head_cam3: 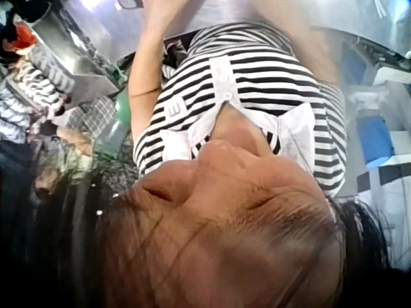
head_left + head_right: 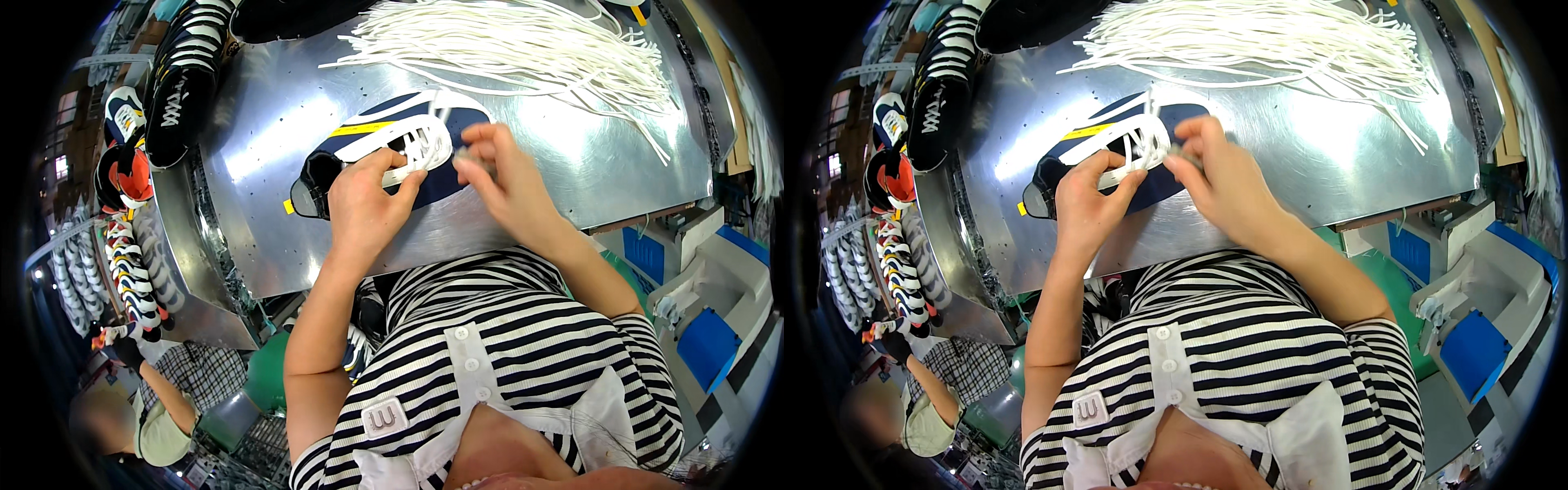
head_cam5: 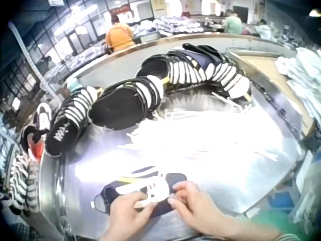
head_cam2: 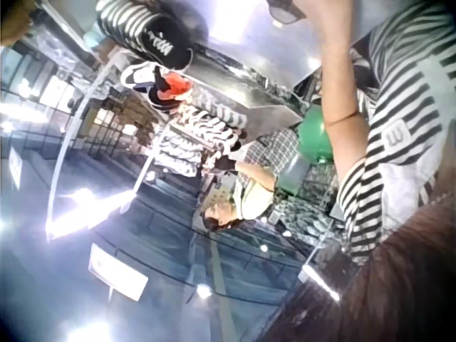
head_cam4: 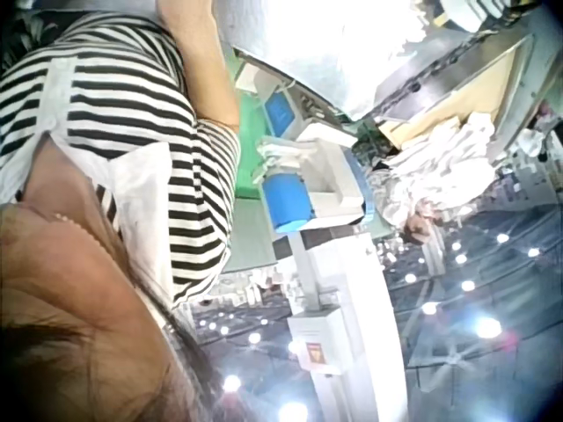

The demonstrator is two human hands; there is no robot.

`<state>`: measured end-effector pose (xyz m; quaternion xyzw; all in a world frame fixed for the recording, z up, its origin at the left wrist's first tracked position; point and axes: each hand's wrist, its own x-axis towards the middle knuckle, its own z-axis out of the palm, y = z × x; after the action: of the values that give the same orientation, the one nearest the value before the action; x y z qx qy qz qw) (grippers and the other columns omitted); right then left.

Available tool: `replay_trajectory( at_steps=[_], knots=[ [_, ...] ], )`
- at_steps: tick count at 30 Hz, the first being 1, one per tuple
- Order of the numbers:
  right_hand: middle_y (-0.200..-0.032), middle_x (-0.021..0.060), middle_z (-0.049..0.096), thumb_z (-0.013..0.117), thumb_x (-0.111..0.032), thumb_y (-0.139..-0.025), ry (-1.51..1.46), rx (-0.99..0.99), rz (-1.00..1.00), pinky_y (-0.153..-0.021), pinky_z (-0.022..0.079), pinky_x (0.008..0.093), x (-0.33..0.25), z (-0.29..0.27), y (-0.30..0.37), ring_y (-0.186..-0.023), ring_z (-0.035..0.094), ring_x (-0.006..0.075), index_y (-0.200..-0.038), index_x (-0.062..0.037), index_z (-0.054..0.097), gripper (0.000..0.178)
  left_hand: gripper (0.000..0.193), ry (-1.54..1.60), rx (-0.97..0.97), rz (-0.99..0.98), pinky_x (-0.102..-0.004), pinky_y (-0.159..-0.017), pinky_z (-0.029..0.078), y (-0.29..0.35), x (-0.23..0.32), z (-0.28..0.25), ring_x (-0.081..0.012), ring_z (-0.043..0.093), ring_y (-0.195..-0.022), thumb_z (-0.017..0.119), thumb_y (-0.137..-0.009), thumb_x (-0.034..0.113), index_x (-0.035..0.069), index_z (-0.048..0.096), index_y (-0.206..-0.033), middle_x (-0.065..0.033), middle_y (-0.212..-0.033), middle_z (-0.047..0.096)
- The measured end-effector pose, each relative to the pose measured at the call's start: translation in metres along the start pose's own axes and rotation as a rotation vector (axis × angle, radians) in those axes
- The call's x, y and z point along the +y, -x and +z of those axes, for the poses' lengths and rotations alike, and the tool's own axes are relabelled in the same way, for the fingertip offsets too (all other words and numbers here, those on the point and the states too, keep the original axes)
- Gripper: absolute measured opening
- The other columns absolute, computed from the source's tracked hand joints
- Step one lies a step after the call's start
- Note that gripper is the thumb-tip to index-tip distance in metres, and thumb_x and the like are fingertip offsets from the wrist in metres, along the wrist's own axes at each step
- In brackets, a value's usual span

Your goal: The person laces a shoe by threading a white lace through the eyelets and then ties a bow.

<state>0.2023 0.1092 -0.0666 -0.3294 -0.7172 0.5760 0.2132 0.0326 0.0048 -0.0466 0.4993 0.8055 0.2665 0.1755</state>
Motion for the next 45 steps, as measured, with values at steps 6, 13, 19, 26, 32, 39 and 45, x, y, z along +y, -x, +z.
replay_trajectory(
  at_steps=[6, 13, 19, 26, 32, 39, 45],
  knots=[
    [-0.076, 0.0139, 0.068, 0.060, -0.015, -0.095, 0.038, -0.123, 0.012, -0.065, 0.051, 0.0355, 0.001, 0.005, 0.014, -0.070, 0.068, 0.0283, -0.100, 0.0001, 0.054, 0.017, 0.024, -0.023, 0.047, 0.108, -0.0394, -0.064, 0.049, 0.000, -0.007, 0.004, -0.0296, 0.066, -0.071, 0.078, -0.077, 0.026, 0.005, 0.067, -0.082, -0.0107, -0.078, 0.068],
    [-0.070, 0.0100, 0.068, 0.059, -0.013, -0.094, -0.077, -0.158, 0.064, -0.061, 0.049, 0.0327, 0.002, 0.005, 0.009, -0.064, 0.066, 0.0217, -0.097, 0.0008, 0.053, 0.015, 0.021, 0.026, 0.064, 0.230, -0.0364, -0.061, 0.048, 0.003, -0.007, 0.004, -0.0282, 0.064, -0.067, 0.079, -0.076, 0.017, 0.003, 0.064, -0.079, -0.0106, -0.075, 0.065],
    [-0.073, 0.0054, 0.066, 0.059, -0.013, -0.097, -0.164, -0.194, 0.215, -0.063, 0.046, 0.0235, 0.001, 0.007, 0.010, -0.068, 0.061, 0.0098, -0.100, -0.0013, 0.049, 0.016, 0.019, 0.048, 0.055, 0.325, -0.0342, -0.057, 0.044, 0.014, -0.002, 0.011, -0.0276, 0.059, -0.062, 0.079, -0.075, 0.008, 0.000, 0.062, -0.080, -0.0120, -0.071, 0.061],
    [-0.071, 0.0079, 0.065, 0.057, -0.012, -0.095, -0.244, -0.098, 0.265, -0.064, 0.049, 0.0317, 0.004, 0.032, 0.007, -0.066, 0.064, 0.0169, -0.097, -0.0006, 0.047, 0.015, 0.016, 0.015, 0.031, 0.409, -0.0392, -0.058, 0.044, 0.026, 0.002, 0.012, -0.0297, 0.057, -0.068, 0.075, -0.077, 0.006, 0.003, 0.063, -0.086, -0.0111, -0.073, 0.059],
    [-0.077, 0.0137, 0.068, 0.060, -0.025, -0.095, 0.251, -0.202, -0.071, -0.069, 0.052, 0.0375, 0.011, -0.017, 0.024, -0.072, 0.069, 0.0285, -0.100, -0.0029, 0.054, 0.024, 0.015, -0.097, 0.072, 0.478, -0.0383, -0.058, 0.043, 0.027, -0.001, 0.004, -0.0291, 0.055, -0.066, 0.075, -0.078, 0.004, 0.003, 0.063, -0.085, -0.0106, -0.072, 0.057],
    [-0.077, 0.0108, 0.069, 0.064, -0.017, -0.086, 0.408, -0.284, -0.405, -0.062, 0.052, 0.0413, -0.049, -0.017, -0.003, -0.070, 0.069, 0.0293, -0.099, -0.0047, 0.062, 0.018, 0.018, -0.217, 0.141, 0.606, -0.0359, -0.055, 0.042, 0.033, -0.002, 0.004, -0.0261, 0.053, -0.063, 0.076, -0.073, 0.001, 0.003, 0.063, -0.085, -0.0076, -0.069, 0.055],
    [-0.075, 0.0110, 0.068, 0.063, -0.010, -0.081, 0.685, -0.416, -0.258, -0.065, 0.053, 0.0417, -0.036, 0.016, -0.020, -0.074, 0.068, 0.0313, -0.099, -0.0071, 0.065, 0.018, 0.018, -0.211, 0.183, 0.625, -0.0351, -0.055, 0.043, 0.041, -0.011, 0.005, -0.0250, 0.054, -0.063, 0.076, -0.073, 0.000, 0.004, 0.064, -0.086, -0.0070, -0.070, 0.055]
  ],
)
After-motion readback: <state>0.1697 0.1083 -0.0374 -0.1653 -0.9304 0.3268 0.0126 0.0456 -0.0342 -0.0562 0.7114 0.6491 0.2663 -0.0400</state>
